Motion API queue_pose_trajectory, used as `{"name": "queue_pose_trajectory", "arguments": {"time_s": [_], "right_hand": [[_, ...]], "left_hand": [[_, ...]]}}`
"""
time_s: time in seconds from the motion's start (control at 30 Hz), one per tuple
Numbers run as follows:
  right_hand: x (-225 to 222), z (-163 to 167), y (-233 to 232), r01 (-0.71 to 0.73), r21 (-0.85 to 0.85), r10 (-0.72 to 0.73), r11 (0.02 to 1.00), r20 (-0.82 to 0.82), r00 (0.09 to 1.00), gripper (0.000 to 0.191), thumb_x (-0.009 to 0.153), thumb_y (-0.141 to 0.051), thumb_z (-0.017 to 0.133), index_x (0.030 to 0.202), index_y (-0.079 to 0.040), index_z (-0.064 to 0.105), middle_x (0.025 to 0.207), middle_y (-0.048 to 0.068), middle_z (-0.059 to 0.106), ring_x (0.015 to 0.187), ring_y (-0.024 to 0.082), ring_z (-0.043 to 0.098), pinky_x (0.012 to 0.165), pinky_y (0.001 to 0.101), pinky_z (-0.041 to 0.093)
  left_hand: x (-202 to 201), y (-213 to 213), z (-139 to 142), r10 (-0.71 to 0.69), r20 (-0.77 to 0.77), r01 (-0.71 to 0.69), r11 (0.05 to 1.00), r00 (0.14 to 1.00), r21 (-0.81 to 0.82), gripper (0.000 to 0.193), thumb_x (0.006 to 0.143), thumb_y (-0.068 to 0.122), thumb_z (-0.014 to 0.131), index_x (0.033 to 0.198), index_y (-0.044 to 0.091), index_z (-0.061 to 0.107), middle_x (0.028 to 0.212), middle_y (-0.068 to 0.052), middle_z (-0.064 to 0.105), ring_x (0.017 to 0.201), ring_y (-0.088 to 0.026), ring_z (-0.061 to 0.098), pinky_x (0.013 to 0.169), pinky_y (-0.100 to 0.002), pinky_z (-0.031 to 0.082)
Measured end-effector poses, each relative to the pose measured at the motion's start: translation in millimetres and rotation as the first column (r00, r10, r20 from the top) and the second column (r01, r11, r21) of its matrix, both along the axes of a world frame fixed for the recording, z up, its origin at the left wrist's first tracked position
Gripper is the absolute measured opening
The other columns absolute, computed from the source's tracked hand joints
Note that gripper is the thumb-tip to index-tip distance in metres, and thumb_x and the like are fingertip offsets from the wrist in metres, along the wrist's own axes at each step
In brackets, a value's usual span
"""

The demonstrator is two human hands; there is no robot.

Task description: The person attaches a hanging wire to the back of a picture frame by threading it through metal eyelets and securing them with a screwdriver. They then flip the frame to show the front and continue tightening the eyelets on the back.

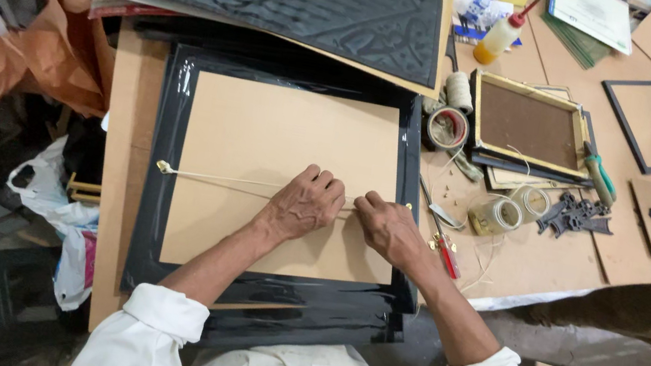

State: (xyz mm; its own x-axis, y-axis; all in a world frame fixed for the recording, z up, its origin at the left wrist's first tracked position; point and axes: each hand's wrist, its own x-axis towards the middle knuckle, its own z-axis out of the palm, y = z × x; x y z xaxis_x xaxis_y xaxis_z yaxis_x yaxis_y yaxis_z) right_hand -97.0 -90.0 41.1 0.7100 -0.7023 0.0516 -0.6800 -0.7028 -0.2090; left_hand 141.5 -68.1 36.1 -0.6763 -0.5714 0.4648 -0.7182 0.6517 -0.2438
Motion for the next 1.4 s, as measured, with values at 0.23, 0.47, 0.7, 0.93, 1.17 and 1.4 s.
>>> {"name": "queue_pose_trajectory", "arguments": {"time_s": [0.23,0.47,0.7,0.93,1.17,1.4], "right_hand": [[-17,-2,-7,0.027,-0.028,-0.021,0.999,0.183,0.983,0.041,0.074,0.007,0.057,0.115,-0.001,0.061,0.112,0.016,0.065,0.089,0.039,0.067,0.074,0.0441,0.055],[-42,-14,44,0.645,0.235,-0.685,0.727,0.18,0.706,0.043,0.101,-0.026,0.067,0.131,0.003,0.059,0.121,0.024,0.061,0.097,0.033,0.065,0.08,0.043,0.053],[-29,-10,55,0.649,0.599,-0.878,0.47,0.245,0.41,0.053,0.088,-0.031,0.079,0.124,0.005,0.065,0.099,0.017,0.067,0.087,0.028,0.061,0.075,0.0445,0.051],[-21,21,80,0.414,0.856,-0.948,0.31,0.312,0.064,0.038,0.079,-0.012,0.078,0.11,0.009,0.07,0.09,0.013,0.07,0.073,0.02,0.064,0.063,0.0324,0.052],[0,21,125,0.41,0.828,-0.924,0.381,0.352,0.148,0.046,0.077,-0.009,0.082,0.118,0.006,0.068,0.092,0.009,0.068,0.08,0.015,0.061,0.07,0.0272,0.049],[13,85,79,0.336,0.779,-0.844,0.529,0.444,0.301,0.048,0.078,-0.012,0.081,0.122,0.004,0.069,0.098,0.01,0.072,0.087,0.017,0.066,0.078,0.0284,0.054]], "left_hand": [[38,8,-1,0.134,0.098,-0.137,0.99,0.986,0.02,0.011,0.084,0.012,0.065,0.091,0.006,0.071,0.089,-0.008,0.062,0.088,-0.023,0.06,0.075,-0.035,0.049],[162,74,-13,0.88,-0.239,-0.794,0.473,0.41,0.381,0.043,0.088,0.027,0.068,0.123,0.003,0.064,0.119,-0.021,0.063,0.11,-0.036,0.061,0.091,-0.051,0.05],[178,95,-23,0.95,-0.23,-0.665,0.311,0.209,0.68,0.043,0.088,0.036,0.078,0.105,-0.002,0.07,0.114,-0.023,0.062,0.111,-0.043,0.059,0.083,-0.055,0.051],[195,111,-27,0.828,-0.522,-0.19,0.49,-0.204,0.851,0.022,0.09,0.013,0.078,0.102,-0.003,0.07,0.085,-0.009,0.071,0.072,-0.018,0.064,0.063,-0.034,0.05],[224,200,-9,0.776,-0.439,-0.256,0.358,-0.454,0.898,0.035,0.084,0.001,0.08,0.117,-0.007,0.07,0.096,-0.012,0.072,0.077,-0.016,0.067,0.067,-0.028,0.055],[266,174,64,0.815,-0.482,-0.286,0.403,-0.32,0.87,0.032,0.096,0.003,0.078,0.123,-0.009,0.068,0.102,-0.016,0.072,0.08,-0.02,0.066,0.067,-0.031,0.053]]}}
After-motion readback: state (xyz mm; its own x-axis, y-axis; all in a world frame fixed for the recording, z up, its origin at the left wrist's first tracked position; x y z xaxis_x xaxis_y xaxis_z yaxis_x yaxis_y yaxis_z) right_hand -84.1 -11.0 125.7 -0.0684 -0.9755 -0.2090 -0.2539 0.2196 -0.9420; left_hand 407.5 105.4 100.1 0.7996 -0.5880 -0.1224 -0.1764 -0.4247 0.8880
